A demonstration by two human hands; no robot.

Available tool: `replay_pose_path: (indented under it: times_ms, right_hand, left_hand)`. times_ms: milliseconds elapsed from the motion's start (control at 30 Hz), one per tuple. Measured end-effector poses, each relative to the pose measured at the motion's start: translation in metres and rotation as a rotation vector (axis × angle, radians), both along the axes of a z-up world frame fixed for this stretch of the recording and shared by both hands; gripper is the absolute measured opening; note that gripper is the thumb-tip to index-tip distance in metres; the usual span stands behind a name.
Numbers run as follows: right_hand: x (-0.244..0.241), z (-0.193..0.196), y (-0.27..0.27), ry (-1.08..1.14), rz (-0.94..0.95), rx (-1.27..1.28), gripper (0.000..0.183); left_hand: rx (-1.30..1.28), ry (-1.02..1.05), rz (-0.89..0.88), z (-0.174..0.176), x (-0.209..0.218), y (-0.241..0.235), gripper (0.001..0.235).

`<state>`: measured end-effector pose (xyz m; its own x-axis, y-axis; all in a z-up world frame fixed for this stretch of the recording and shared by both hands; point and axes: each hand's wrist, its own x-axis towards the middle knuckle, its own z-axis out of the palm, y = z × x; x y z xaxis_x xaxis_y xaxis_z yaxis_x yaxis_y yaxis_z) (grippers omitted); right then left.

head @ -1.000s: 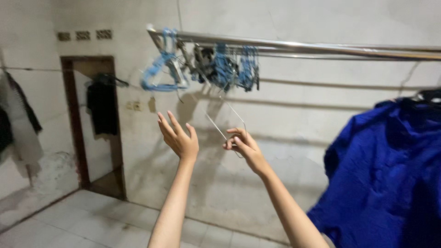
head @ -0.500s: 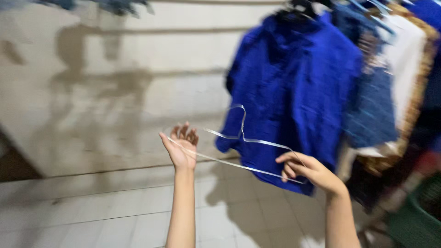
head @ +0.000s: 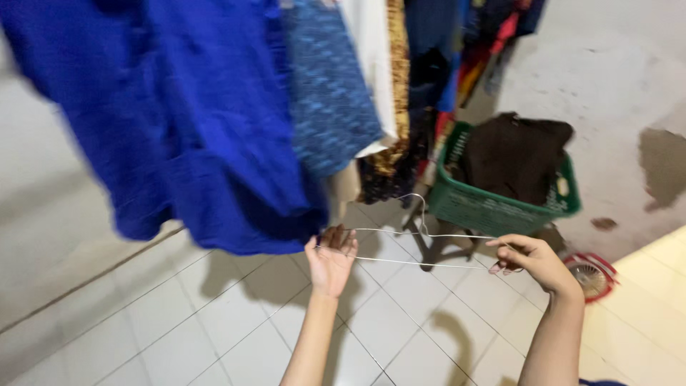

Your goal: The person picks up a blue shirt from a laundry basket, places it on a hanger, and hangs it on a rack. Then they pick up a brown shirt, check the tag, and place it on a hanger.

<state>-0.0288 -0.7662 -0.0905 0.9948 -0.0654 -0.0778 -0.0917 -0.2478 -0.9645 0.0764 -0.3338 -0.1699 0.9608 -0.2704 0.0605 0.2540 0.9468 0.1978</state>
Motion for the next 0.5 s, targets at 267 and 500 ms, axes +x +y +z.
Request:
replay_pose_path:
  times_ms: [267,500]
  right_hand:
    - [-0.023,-0.049,-0.058,-0.073,-0.594,-0.766,0.035]
    - [0.011,-0.067,-0.105,-0.095,-0.763,-0.802,0.037]
  left_hand:
    - [0.068,0.21,-0.186,-0.049,0.048,-0.146,0.05]
    - [0.061,0.305,-0.279,-0.097,0.146,-0.252,0.05]
